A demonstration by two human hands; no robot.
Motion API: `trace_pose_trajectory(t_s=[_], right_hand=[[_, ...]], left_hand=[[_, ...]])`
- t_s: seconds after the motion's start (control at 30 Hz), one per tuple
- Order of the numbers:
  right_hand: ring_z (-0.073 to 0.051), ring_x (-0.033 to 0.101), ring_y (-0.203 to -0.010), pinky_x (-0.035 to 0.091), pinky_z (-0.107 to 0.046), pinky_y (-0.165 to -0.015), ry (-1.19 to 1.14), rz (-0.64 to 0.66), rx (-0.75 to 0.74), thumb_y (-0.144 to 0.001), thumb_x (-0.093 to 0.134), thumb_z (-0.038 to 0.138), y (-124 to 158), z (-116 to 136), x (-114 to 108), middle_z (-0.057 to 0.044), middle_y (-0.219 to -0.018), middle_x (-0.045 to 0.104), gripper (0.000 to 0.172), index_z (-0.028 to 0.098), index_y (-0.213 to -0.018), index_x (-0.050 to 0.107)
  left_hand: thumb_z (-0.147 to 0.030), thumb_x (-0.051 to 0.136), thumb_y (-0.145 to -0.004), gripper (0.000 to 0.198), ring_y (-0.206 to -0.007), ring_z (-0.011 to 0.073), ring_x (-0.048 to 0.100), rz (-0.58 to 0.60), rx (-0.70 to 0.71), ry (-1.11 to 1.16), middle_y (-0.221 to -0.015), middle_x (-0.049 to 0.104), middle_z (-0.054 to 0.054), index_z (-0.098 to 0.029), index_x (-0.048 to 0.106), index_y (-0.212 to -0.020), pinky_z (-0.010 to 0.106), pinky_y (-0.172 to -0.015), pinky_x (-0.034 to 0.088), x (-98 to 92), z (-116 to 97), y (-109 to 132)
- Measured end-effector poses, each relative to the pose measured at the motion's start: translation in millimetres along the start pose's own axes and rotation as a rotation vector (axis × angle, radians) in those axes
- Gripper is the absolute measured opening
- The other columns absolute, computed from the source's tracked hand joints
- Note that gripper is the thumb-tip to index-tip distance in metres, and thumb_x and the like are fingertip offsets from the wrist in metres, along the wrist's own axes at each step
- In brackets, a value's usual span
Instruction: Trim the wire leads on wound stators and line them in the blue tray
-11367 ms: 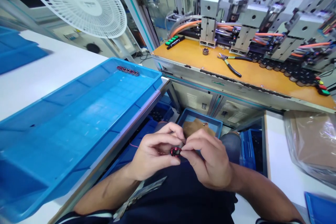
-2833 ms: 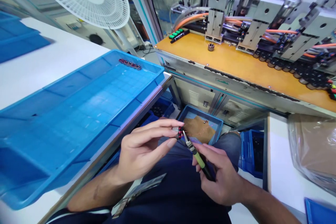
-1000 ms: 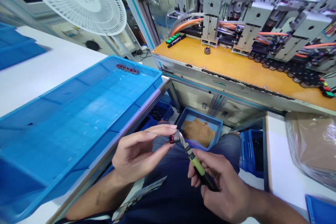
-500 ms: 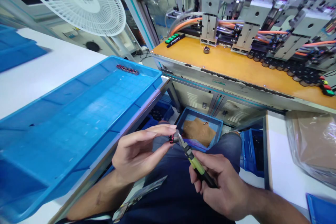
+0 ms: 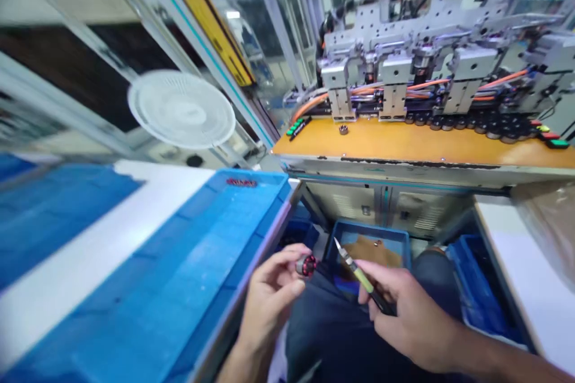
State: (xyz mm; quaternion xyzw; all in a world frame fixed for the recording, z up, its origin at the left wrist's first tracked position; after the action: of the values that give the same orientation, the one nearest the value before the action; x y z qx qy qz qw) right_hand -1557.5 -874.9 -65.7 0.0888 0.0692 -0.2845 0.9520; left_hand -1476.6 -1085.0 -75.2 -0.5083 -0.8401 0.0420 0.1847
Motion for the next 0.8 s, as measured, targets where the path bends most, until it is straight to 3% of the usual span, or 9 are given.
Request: trace_pose_trajectory(t_s=[0.13, 0.27, 0.33, 0.4, 0.5, 0.6, 0.63, 0.7, 0.8], right_hand=[[-0.022, 0.063, -0.096, 0.053, -0.029, -0.081, 0.360, -0.227, -0.249, -0.078, 0.057, 0.013, -21, 11, -27, -0.009, -0.107, 0.065, 0.054, 0.020, -0.132, 0.061], [-0.023, 0.063, -0.100, 0.050, -0.031, -0.089, 0.778, -0.535, -0.428, -0.077, 0.059, 0.014, -66, 49, -108, -0.013, -0.115, 0.064, 0.059, 0.012, -0.136, 0.058], [-0.025, 0.062, -0.100, 0.047, -0.032, -0.090, 1.051, -0.631, -0.258, -0.076, 0.064, 0.016, -104, 64, -152, -0.014, -0.112, 0.066, 0.060, 0.010, -0.136, 0.059], [-0.026, 0.063, -0.101, 0.045, -0.033, -0.087, 1.197, -0.625, -0.085, -0.081, 0.064, 0.026, -143, 71, -186, -0.017, -0.114, 0.068, 0.053, 0.008, -0.131, 0.063], [-0.031, 0.064, -0.100, 0.045, -0.038, -0.083, 1.232, -0.588, -0.040, -0.088, 0.059, 0.041, -188, 69, -209, -0.024, -0.116, 0.068, 0.053, 0.001, -0.121, 0.069], [-0.033, 0.062, -0.106, 0.044, -0.041, -0.083, 1.245, -0.596, -0.030, -0.088, 0.060, 0.043, -207, 59, -217, -0.027, -0.122, 0.065, 0.052, 0.000, -0.115, 0.071], [-0.033, 0.062, -0.107, 0.044, -0.041, -0.084, 1.254, -0.607, -0.019, -0.087, 0.060, 0.043, -208, 57, -219, -0.026, -0.123, 0.065, 0.051, 0.002, -0.115, 0.072], [-0.032, 0.062, -0.109, 0.045, -0.040, -0.084, 1.276, -0.617, 0.008, -0.087, 0.061, 0.045, -209, 53, -224, -0.023, -0.124, 0.066, 0.050, 0.005, -0.115, 0.072], [-0.031, 0.061, -0.114, 0.046, -0.039, -0.088, 1.278, -0.600, 0.039, -0.084, 0.058, 0.054, -210, 45, -232, -0.018, -0.128, 0.065, 0.054, 0.012, -0.116, 0.072]], left_hand=[[-0.029, 0.094, -0.056, 0.031, -0.076, 0.0165, 0.072, -0.076, -0.300, 0.056, -0.092, 0.076, 0.007, -0.020, 0.077, -0.081, 0.023, -0.071, 0.059, -16.5, 20, 5], [-0.037, 0.089, -0.065, 0.040, -0.091, 0.0242, 0.074, -0.175, -0.490, -0.032, -0.107, 0.077, 0.013, -0.019, 0.078, -0.099, 0.030, -0.080, 0.062, -38.4, 16, 16], [-0.041, 0.088, -0.067, 0.047, -0.095, 0.0264, 0.074, -0.252, -0.544, -0.034, -0.115, 0.074, 0.015, -0.016, 0.077, -0.105, 0.033, -0.084, 0.062, -56.8, 5, 17], [-0.046, 0.089, -0.064, 0.052, -0.095, 0.0285, 0.074, -0.328, -0.553, -0.033, -0.117, 0.073, 0.018, -0.012, 0.078, -0.102, 0.038, -0.087, 0.062, -82.6, -7, 11], [-0.051, 0.090, -0.057, 0.060, -0.094, 0.0280, 0.074, -0.464, -0.421, -0.175, -0.112, 0.074, 0.018, -0.011, 0.077, -0.099, 0.041, -0.092, 0.060, -136.8, -20, -13], [-0.033, 0.097, -0.044, 0.065, -0.089, 0.0261, 0.073, -0.592, -0.379, -0.321, -0.096, 0.076, 0.012, -0.008, 0.074, -0.100, 0.042, -0.093, 0.058, -198.5, -7, -49], [-0.028, 0.096, -0.047, 0.062, -0.087, 0.0246, 0.072, -0.617, -0.375, -0.380, -0.092, 0.076, 0.010, -0.007, 0.073, -0.100, 0.042, -0.092, 0.058, -217.5, 2, -63], [-0.025, 0.087, -0.068, 0.041, -0.084, 0.0206, 0.070, -0.631, -0.381, -0.497, -0.090, 0.074, 0.007, -0.008, 0.070, -0.101, 0.041, -0.088, 0.058, -249.5, 25, -97], [-0.027, 0.071, -0.088, 0.019, -0.091, 0.0194, 0.068, -0.594, -0.395, -0.669, -0.099, 0.071, 0.006, -0.011, 0.068, -0.099, 0.041, -0.087, 0.057, -280.1, 64, -152]])
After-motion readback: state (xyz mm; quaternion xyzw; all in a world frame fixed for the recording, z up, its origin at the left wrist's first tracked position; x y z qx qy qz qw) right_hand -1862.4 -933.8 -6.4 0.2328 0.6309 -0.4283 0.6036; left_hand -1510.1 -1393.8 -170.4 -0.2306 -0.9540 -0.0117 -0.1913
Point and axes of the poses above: each hand's wrist, its own y-axis away from the middle knuckle, its own x-axis out of the palm, z = x × y, the point moved 3 cm from there along -y, towards the middle knuckle
